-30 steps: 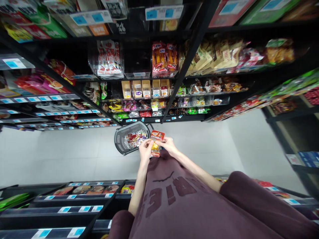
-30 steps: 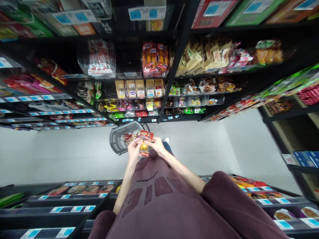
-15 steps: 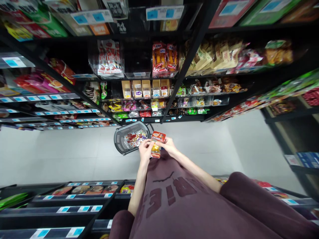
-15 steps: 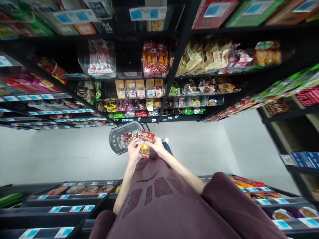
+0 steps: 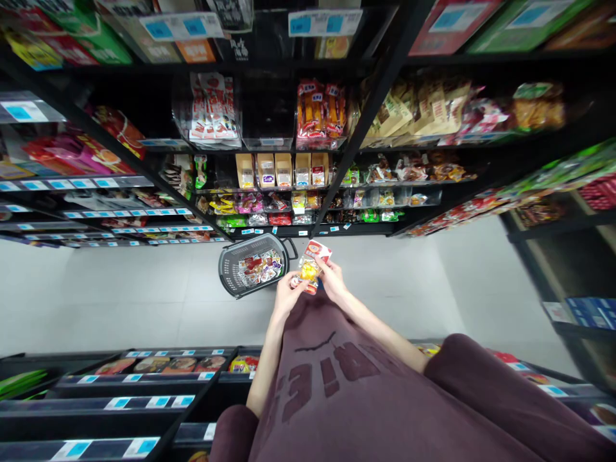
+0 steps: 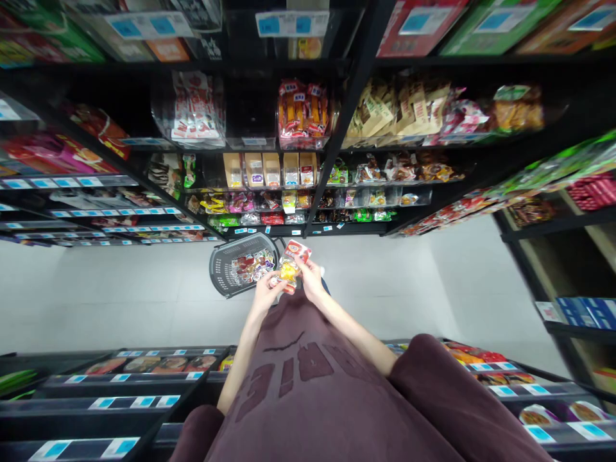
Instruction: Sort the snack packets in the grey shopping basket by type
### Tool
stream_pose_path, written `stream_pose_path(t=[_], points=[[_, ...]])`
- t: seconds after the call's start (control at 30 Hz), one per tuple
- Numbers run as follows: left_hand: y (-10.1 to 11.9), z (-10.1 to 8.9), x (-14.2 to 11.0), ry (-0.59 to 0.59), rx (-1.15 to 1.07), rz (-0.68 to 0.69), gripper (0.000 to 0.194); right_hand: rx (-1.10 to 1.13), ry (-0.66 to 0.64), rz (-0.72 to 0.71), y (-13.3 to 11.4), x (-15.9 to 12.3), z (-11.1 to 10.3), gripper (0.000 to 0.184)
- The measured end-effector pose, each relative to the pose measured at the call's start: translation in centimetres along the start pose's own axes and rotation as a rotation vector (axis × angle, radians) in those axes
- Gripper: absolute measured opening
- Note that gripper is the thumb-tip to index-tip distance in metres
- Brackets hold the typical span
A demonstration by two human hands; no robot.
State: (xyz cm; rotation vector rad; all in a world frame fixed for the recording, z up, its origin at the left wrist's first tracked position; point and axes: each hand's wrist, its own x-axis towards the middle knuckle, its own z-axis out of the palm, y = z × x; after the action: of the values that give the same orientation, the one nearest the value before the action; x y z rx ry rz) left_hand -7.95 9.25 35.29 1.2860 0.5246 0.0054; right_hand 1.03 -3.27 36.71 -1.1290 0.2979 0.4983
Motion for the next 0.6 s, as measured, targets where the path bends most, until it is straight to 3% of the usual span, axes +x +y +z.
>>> stream_pose_path(t=[0.43,0.5,0.6], points=[[0.7,0.1,-0.1,0.118,0.115,0.123,0.033,0.066,0.104,0.119,-0.3,0.2,0.5,0.023],[1.0,0.2,-0.4,0.143,0.231,0.242,0.023,0.125,0.086,0.2,-0.6,0.3,0.6,0.018],[1.9,0.6,-0.9,0.105,0.476,0.552,0.014,0.28,-0.047,0.314,-1.2,0.2,0.8,0.017]])
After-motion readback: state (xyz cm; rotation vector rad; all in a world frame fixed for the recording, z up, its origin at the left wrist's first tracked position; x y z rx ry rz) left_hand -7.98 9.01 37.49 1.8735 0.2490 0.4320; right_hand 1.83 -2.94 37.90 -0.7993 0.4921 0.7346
